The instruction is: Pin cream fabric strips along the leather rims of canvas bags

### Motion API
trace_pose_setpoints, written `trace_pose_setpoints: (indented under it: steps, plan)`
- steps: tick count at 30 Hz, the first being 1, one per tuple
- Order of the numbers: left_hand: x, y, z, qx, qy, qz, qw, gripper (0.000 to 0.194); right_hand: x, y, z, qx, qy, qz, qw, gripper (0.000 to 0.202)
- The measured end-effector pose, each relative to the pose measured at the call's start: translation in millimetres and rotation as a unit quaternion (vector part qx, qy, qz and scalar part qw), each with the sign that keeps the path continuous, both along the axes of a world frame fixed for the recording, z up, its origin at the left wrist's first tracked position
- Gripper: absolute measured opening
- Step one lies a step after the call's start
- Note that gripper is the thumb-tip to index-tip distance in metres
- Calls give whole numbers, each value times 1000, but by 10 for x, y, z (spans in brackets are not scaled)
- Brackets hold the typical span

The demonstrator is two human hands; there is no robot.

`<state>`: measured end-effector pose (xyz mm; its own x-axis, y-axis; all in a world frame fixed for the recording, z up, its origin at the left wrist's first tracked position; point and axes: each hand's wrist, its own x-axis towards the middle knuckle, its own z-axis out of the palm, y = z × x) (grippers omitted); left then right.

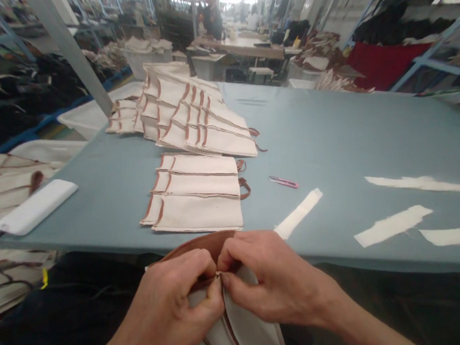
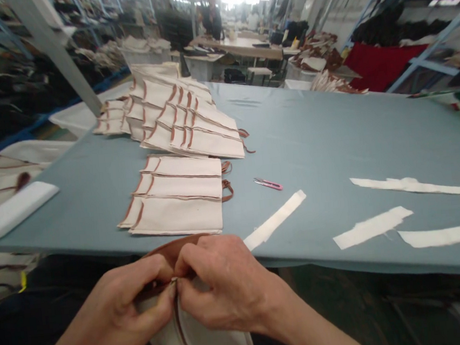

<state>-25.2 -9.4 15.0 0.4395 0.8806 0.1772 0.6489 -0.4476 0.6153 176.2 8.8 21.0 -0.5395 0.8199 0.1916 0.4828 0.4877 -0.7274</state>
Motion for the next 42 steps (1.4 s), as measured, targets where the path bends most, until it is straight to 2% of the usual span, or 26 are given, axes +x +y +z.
trace_pose_setpoints:
  steps: [4,8,12,16,20,25,28,30,32,35,37,40,42]
  plan:
    - [-60,-21,-14,-19,12,8,1000,15,-45,-13,12,7,-52,2,999,8]
    - [-78,-37,-11,42,8,-9,999,19,-97,-10,23,-21,-97,5,995,8]
    - [-140,-29,-74,116,8,-59,991,26,-138,2,27,-46,-127,24,991,6]
    - [-264,-31,-181,140,22,-119,983,25,-141,10,15,-67,-66,25,995,7]
    - [-365,-70,-216,191,48,-150,969,27,-117,54,-4,-168,23,47,984,6]
    - [-396,-97,-227,228,82,-166,956,32,-131,131,-113,-374,83,80,920,4]
    - [-370,-98,-254,249,53,-153,955,29,-157,125,-182,-406,97,69,906,5]
    - [-352,-113,-243,205,-4,-132,970,24,-161,97,-177,-396,109,62,910,5]
    - [-353,-134,-182,86,-52,-95,990,16,-150,56,-127,-344,116,63,930,4]
    - [-396,-144,-24,-104,-60,-57,991,12,-132,-14,-29,-198,104,65,972,7]
    - [-430,-126,65,-171,-49,-69,982,13,-130,-58,4,-107,87,54,989,9]
    - [-438,-85,81,-180,-23,-101,978,16,-139,-106,-16,-23,53,41,997,8]
    - [-399,-65,24,-115,-6,-120,986,23,-137,-127,-50,13,36,40,998,9]
